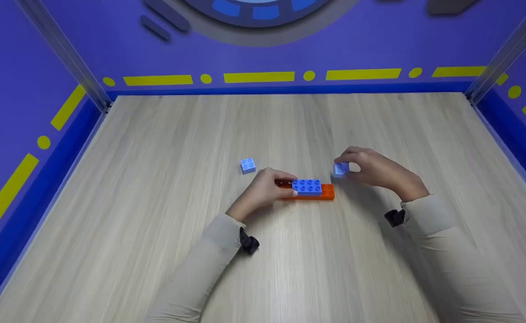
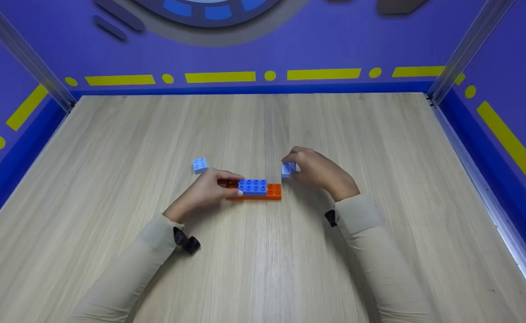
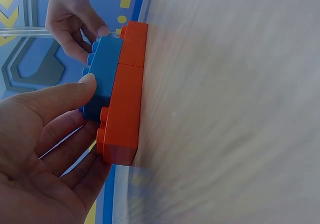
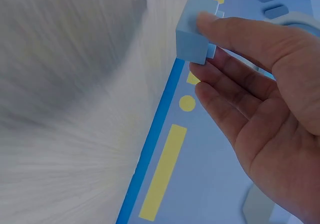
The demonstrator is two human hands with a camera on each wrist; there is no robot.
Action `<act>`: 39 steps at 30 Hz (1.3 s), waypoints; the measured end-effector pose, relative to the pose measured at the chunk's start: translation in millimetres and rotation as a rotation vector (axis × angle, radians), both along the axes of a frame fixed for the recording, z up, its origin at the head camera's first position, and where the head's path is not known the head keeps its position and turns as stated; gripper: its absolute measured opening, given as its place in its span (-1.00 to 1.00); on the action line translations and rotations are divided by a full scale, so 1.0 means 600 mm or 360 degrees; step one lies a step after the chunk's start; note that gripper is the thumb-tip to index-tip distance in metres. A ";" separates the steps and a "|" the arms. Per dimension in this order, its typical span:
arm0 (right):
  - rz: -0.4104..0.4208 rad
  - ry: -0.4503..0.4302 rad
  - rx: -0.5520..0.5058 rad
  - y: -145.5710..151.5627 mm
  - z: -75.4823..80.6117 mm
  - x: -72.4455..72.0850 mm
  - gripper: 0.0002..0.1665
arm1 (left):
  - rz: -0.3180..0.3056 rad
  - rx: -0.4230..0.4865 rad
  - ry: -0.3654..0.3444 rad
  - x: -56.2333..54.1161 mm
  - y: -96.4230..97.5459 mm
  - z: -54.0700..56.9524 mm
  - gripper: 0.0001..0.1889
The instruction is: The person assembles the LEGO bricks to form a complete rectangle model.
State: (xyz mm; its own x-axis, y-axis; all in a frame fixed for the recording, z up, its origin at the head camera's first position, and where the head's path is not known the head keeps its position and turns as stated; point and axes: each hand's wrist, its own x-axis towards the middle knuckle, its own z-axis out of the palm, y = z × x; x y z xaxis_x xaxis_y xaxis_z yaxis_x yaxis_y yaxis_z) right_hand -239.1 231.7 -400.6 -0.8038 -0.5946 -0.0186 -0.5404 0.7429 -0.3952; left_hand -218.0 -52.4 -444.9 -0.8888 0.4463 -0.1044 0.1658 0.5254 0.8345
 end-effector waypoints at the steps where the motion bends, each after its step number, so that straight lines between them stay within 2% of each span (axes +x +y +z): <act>1: 0.0012 0.0011 0.0001 -0.001 0.000 0.001 -0.56 | -0.0003 0.0002 0.0000 0.000 0.000 0.000 -0.60; 31: 0.0170 0.0049 0.0015 -0.027 0.005 0.020 -0.56 | 0.0011 -0.0016 -0.0023 0.000 0.001 -0.001 -0.61; 39: 0.0195 0.0039 0.0026 -0.035 0.004 0.023 -0.57 | 0.0009 -0.0027 0.0011 -0.001 0.001 0.000 -0.61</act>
